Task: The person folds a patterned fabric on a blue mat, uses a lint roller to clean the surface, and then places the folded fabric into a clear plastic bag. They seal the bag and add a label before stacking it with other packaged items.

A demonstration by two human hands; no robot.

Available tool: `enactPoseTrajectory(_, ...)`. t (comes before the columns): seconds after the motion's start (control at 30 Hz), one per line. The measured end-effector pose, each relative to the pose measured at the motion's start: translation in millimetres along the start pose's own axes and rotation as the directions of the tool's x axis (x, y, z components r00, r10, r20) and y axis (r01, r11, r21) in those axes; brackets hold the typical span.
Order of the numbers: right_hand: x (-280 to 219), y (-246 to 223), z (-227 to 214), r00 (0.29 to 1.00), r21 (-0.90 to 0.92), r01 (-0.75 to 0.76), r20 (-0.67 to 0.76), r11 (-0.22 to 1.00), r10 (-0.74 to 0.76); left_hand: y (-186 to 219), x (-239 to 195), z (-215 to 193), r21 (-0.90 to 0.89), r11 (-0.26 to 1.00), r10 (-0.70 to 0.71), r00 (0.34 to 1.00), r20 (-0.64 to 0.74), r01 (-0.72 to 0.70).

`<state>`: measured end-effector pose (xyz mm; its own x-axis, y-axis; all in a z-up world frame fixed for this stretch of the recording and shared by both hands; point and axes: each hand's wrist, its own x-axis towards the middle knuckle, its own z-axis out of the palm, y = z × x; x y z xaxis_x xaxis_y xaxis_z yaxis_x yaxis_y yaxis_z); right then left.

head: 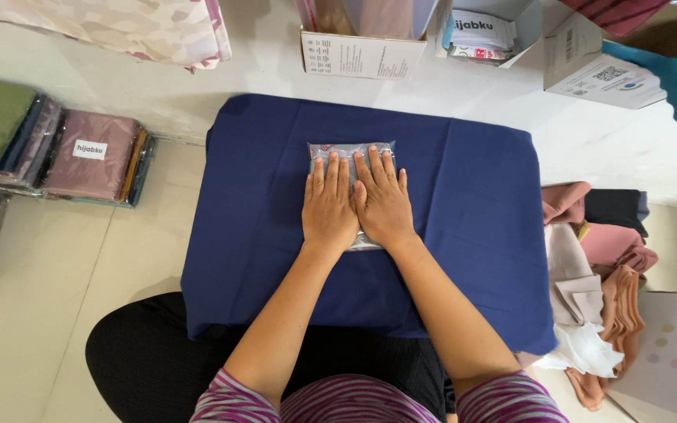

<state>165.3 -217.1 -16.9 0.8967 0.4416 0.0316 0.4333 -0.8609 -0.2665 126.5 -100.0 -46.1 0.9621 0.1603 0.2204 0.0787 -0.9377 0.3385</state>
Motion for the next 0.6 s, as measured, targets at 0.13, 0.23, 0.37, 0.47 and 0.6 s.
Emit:
enactPoseTrajectory(0.13,-0.5,-1.0,-1.4,1.000,-0.003,-0.006,0.005,1.000,0.006,-0.3,-0.3,1.9,0.016,1.000,0.000,1.000,-0.007,0.000)
enactPoseTrajectory(0.23,-0.1,-1.4,-1.5,1.000,-0.003,-0.008,0.007,1.000,0.008,-0.1,0.0,1.2,0.018,1.000,-0.002,1.000,-0.008,0.002)
enactPoseTrajectory(0.37,-1.8,-2.0,-4.5,1.000,-0.003,-0.013,0.023,1.000,0.013,1.5,-1.0,1.3,0.003,1.000,0.003,0.999,-0.043,-0.003)
enactPoseTrajectory(0.47,-1.4,-1.8,-3.9,1.000,-0.009,-0.015,0.024,1.000,0.015,-1.4,0.5,5.2,-0.016,1.000,0.011,0.999,-0.042,-0.012)
enactPoseTrajectory(0.6,-0.7,2.3,2.3,1.000,-0.013,-0.013,0.017,1.000,0.013,-0.4,-3.6,-0.2,-0.026,0.999,0.035,0.993,-0.111,-0.038)
